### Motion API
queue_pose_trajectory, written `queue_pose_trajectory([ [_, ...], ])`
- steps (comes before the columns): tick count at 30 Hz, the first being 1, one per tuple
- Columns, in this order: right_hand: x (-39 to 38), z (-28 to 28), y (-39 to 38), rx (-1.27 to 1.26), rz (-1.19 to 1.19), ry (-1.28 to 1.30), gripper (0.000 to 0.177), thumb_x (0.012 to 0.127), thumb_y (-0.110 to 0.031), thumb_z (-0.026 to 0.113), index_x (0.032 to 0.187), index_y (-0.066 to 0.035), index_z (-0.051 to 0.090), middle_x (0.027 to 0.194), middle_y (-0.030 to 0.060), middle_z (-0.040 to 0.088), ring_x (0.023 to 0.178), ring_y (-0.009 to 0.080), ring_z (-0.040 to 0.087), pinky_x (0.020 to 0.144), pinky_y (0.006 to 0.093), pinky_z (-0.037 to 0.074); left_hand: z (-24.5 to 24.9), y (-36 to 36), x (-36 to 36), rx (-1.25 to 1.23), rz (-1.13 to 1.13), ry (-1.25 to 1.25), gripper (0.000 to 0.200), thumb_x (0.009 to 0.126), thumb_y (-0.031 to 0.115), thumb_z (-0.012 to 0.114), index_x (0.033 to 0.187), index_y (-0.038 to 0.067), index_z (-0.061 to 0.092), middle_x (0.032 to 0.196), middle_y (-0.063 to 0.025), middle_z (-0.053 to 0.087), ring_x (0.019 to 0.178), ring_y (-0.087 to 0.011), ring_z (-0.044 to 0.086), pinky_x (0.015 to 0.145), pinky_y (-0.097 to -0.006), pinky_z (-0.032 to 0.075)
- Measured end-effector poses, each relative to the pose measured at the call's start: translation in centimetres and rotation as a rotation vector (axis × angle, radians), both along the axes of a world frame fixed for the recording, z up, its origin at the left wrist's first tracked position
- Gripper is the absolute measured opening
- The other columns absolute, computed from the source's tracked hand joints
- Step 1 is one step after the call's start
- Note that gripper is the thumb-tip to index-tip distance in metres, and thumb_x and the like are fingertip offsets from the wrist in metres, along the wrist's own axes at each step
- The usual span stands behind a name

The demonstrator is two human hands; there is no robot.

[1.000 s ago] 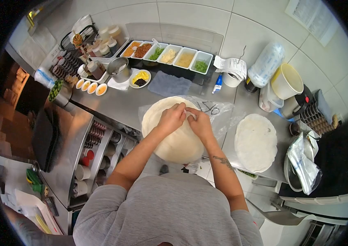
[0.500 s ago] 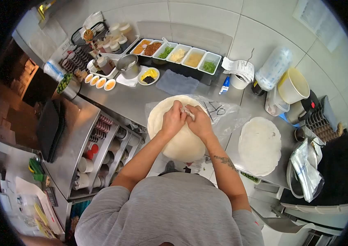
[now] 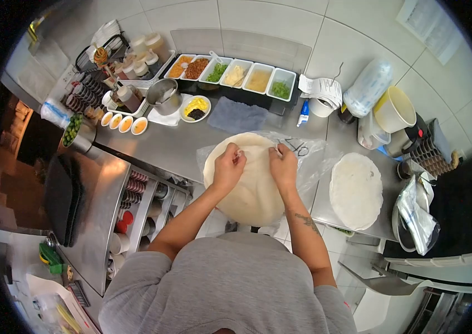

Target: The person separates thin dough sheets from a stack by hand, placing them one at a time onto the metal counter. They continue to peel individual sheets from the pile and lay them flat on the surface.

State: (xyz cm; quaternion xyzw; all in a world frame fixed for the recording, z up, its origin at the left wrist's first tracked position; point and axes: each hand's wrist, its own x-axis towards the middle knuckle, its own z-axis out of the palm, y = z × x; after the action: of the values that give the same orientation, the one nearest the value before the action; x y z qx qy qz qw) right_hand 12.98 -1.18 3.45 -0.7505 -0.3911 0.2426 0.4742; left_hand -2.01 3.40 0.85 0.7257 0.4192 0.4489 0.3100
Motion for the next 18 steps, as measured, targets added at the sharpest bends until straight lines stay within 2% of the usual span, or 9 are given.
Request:
queue_pose_trajectory([
  [2, 0.1, -0.3, 0.0, 0.014, 0.046, 0.034, 0.023, 0.084, -0.017, 0.056, 0.093, 0.004, 0.06, 0.084, 0.0205, 0.064, 0.074, 0.0279, 0.06, 0.071, 0.0345, 0.046, 0.2, -0.3, -0.8, -0.057, -0.051, -0.035, 0.012, 0.083, 0.008, 0.058, 0.087, 0.003, 0.047, 0.068, -0.0146, 0.058, 0.055, -0.0287, 0.058, 0.051, -0.0373, 0.045],
  [5, -0.4, 0.3, -0.4, 0.06, 0.171, 0.089, 0.022, 0.085, -0.015, 0.054, 0.097, 0.004, 0.059, 0.086, 0.0181, 0.064, 0.076, 0.0241, 0.059, 0.073, 0.0331, 0.046, 0.8, -0.3, -0.9, -0.169, -0.084, -0.123, 0.016, 0.085, 0.012, 0.062, 0.085, 0.002, 0.05, 0.071, -0.009, 0.058, 0.057, -0.0161, 0.056, 0.052, -0.0293, 0.044],
  [8, -0.8, 0.8, -0.5, 0.071, 0.273, 0.124, 0.022, 0.087, -0.013, 0.051, 0.102, 0.002, 0.058, 0.088, 0.016, 0.064, 0.08, 0.0214, 0.058, 0.076, 0.0319, 0.045, 0.6, 0.4, -0.3, -0.09, -0.095, -0.114, 0.024, 0.084, 0.017, 0.067, 0.08, 0.002, 0.048, 0.072, -0.0053, 0.053, 0.061, -0.0123, 0.05, 0.054, -0.0277, 0.041],
  [11, -1.3, 1.6, -0.6, 0.098, 0.333, 0.207, 0.024, 0.088, -0.014, 0.052, 0.106, 0.0, 0.058, 0.092, 0.0151, 0.063, 0.086, 0.0206, 0.058, 0.08, 0.0312, 0.044, 1.3, 1.4, -0.7, -0.327, -0.27, -0.031, 0.027, 0.083, 0.019, 0.069, 0.078, 0.004, 0.047, 0.071, -0.0015, 0.046, 0.065, -0.0092, 0.043, 0.057, -0.0261, 0.038],
  [13, -1.4, 1.9, -0.6, 0.094, 0.354, 0.266, 0.025, 0.089, -0.016, 0.054, 0.108, 0.0, 0.057, 0.096, 0.0149, 0.063, 0.09, 0.0203, 0.058, 0.082, 0.0306, 0.044, 0.7, 1.7, -0.6, -0.301, -0.301, -0.099, 0.026, 0.083, 0.016, 0.068, 0.078, 0.004, 0.045, 0.07, 0.0, 0.043, 0.064, -0.0084, 0.04, 0.057, -0.0249, 0.037],
  [16, -2.5, 2.0, -0.8, 0.182, 0.434, 0.226, 0.032, 0.086, -0.019, 0.061, 0.11, 0.002, 0.056, 0.098, 0.0154, 0.063, 0.091, 0.0208, 0.058, 0.085, 0.03, 0.043, -0.2, 1.8, -0.9, -0.353, -0.358, -0.18, 0.025, 0.083, 0.012, 0.067, 0.076, 0.005, 0.044, 0.07, 0.0012, 0.042, 0.065, -0.0076, 0.039, 0.058, -0.0241, 0.036],
  [18, -2.5, 1.4, -0.6, 0.171, 0.477, 0.104, 0.036, 0.084, -0.02, 0.065, 0.11, 0.002, 0.057, 0.098, 0.0161, 0.063, 0.092, 0.0211, 0.059, 0.085, 0.0296, 0.044, -0.7, 1.7, -1.3, -0.358, -0.356, -0.222, 0.024, 0.083, 0.011, 0.067, 0.075, 0.005, 0.044, 0.069, 0.0016, 0.042, 0.065, -0.0072, 0.039, 0.058, -0.024, 0.036],
])
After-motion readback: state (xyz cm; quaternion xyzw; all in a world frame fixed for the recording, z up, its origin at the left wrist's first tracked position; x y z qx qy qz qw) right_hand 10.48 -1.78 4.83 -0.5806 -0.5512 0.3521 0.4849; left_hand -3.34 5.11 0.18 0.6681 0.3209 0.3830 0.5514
